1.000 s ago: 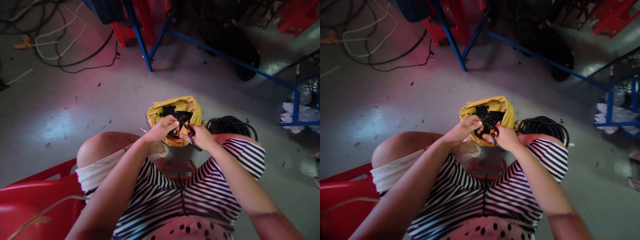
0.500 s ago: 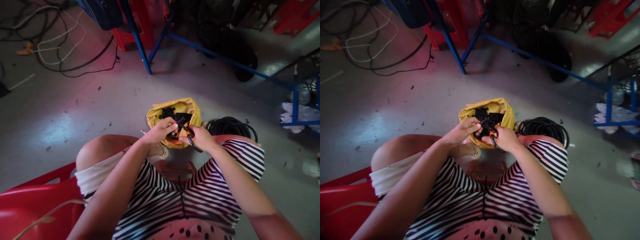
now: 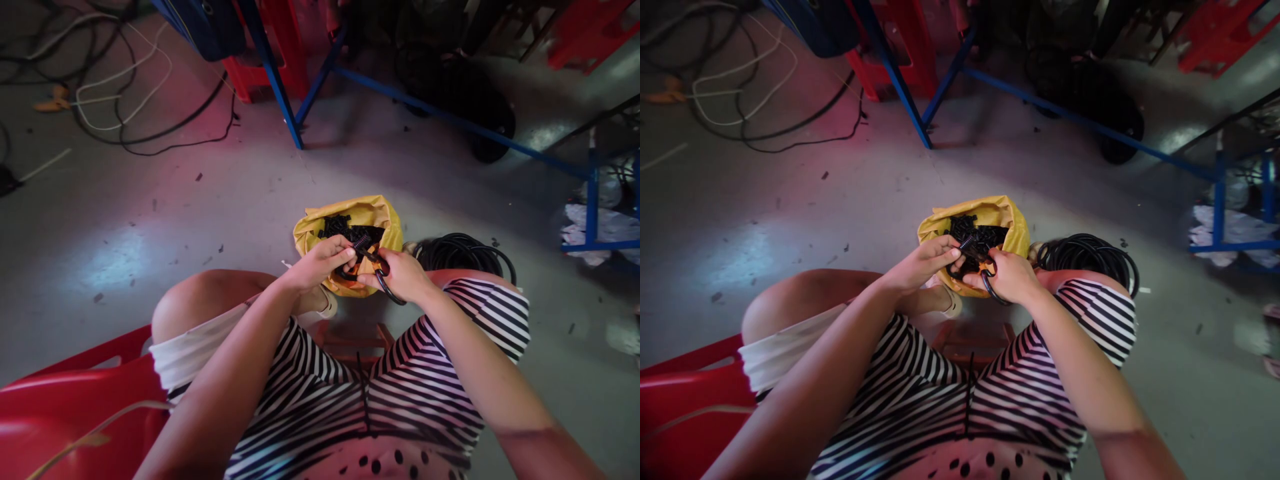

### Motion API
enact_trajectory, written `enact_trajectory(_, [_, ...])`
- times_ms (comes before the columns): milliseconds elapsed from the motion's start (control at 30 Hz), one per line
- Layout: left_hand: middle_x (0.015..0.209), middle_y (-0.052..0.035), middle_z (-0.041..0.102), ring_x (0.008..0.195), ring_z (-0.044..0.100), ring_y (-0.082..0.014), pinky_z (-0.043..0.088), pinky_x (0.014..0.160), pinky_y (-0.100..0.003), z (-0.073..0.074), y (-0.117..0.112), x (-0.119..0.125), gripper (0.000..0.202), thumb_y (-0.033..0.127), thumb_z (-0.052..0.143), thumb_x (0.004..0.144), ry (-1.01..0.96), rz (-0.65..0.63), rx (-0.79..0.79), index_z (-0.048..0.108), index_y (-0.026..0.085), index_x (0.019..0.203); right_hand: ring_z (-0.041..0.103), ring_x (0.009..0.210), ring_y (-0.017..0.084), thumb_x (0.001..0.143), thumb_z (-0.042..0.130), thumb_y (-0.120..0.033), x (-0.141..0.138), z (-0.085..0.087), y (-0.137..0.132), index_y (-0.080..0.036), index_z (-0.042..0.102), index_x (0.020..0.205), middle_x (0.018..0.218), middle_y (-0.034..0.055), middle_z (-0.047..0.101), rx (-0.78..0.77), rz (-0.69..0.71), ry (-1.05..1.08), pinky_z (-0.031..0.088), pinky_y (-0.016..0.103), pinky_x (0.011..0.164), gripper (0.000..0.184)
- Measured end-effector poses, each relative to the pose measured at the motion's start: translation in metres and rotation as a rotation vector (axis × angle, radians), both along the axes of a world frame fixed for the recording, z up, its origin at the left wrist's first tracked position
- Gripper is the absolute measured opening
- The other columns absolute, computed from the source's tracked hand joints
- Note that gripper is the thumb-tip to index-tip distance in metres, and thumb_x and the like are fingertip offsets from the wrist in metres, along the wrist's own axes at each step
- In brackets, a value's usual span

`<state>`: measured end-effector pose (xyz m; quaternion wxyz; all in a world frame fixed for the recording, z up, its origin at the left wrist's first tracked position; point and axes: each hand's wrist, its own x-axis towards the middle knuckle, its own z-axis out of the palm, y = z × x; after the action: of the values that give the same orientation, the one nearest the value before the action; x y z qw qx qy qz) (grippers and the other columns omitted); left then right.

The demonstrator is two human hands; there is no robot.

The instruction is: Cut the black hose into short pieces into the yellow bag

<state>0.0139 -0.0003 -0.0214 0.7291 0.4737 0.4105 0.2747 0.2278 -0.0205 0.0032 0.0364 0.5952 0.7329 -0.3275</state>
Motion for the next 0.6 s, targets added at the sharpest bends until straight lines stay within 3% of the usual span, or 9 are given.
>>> enact_trajectory(600, [0.076,0.0,0.06,0.069,0.056,-0.0119,0.045,0.067,-0.026,-0.0015,0.0003,-0.0001,0.034,0.049,0.065,0.089,0.042,-0.013,0.042,0.053,0.017,0.091,0.069,0.083,0.022,0.082,0.065,-0.073,0.0012,-0.0012,0.0001,-0.02,0.061,0.101,0.097,0.0099,0.073,0.007,0.032,-0.019,0.033,0.027,0.063,0.057])
